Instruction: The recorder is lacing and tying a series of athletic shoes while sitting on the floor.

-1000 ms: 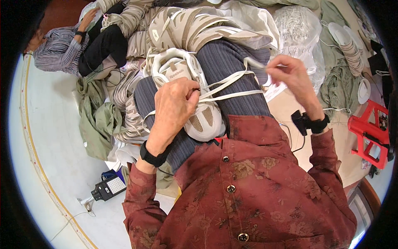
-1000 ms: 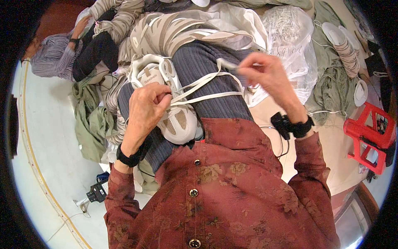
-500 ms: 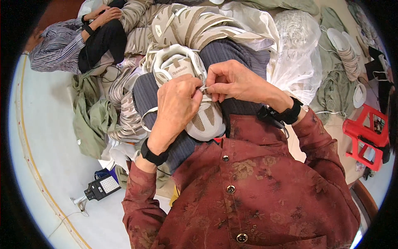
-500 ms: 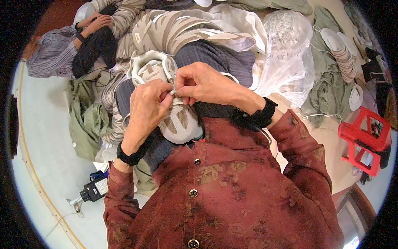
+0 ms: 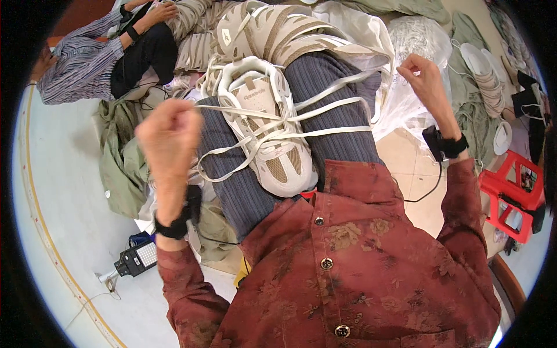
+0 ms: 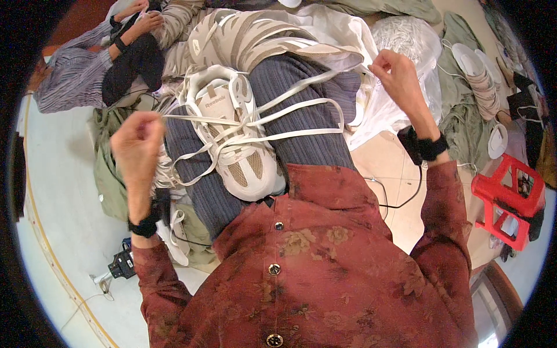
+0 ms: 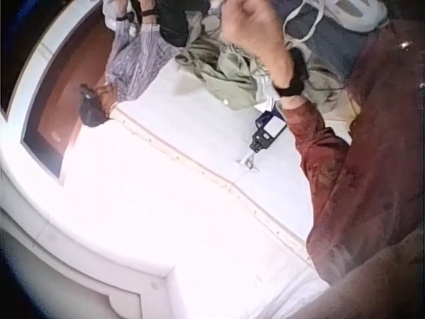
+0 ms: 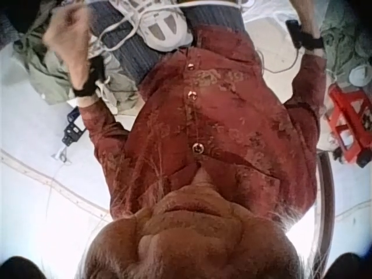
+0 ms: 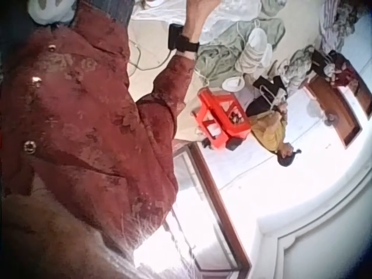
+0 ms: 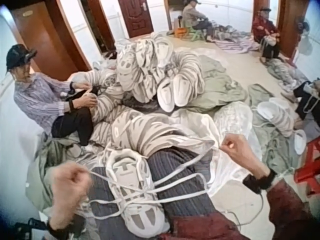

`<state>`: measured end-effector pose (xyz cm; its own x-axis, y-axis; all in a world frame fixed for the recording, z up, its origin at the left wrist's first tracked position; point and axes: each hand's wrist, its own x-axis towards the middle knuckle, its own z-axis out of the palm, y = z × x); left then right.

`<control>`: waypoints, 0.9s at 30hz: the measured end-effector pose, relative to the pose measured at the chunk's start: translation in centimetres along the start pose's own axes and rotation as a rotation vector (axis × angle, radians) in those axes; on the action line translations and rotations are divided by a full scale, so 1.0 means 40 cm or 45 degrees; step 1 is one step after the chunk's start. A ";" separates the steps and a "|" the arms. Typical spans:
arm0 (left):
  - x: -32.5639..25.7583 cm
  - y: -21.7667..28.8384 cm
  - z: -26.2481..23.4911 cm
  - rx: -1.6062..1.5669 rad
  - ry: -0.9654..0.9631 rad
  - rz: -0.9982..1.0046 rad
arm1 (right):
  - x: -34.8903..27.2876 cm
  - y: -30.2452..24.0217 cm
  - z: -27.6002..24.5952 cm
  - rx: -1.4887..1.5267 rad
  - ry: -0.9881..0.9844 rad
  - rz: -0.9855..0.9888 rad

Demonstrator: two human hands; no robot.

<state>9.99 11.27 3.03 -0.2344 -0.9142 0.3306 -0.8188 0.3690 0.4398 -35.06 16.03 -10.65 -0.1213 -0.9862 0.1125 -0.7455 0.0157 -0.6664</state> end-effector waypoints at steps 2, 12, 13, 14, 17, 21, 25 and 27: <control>0.007 -0.087 -0.076 0.109 0.087 -0.112 | -0.030 -0.075 0.027 0.031 0.096 -0.057; -0.034 -0.248 -0.227 0.194 0.208 -0.448 | -0.103 -0.456 0.196 0.614 -0.356 -0.581; -0.041 -0.248 -0.219 0.189 0.212 -0.456 | -0.103 -0.463 0.208 0.582 -0.298 -0.634; -0.048 -0.249 -0.210 0.118 0.190 -0.480 | -0.100 -0.465 0.213 0.576 -0.306 -0.638; -0.073 -0.262 -0.187 0.021 0.161 -0.517 | -0.083 -0.465 0.217 0.485 -0.443 -0.516; -0.089 -0.275 -0.175 -0.079 0.150 -0.567 | -0.060 -0.479 0.171 0.627 -0.636 -0.335; -0.091 -0.284 -0.170 -0.092 0.141 -0.589 | -0.039 -0.470 0.184 0.691 -0.678 -0.194; -0.090 -0.285 -0.170 -0.088 0.154 -0.584 | -0.033 -0.461 0.199 0.675 -0.668 -0.168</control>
<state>23.72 11.49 2.52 0.2088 -0.9607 0.1827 -0.7856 -0.0535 0.6164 -15.94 15.73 -4.39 0.3737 -0.9255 -0.0614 -0.3011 -0.0585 -0.9518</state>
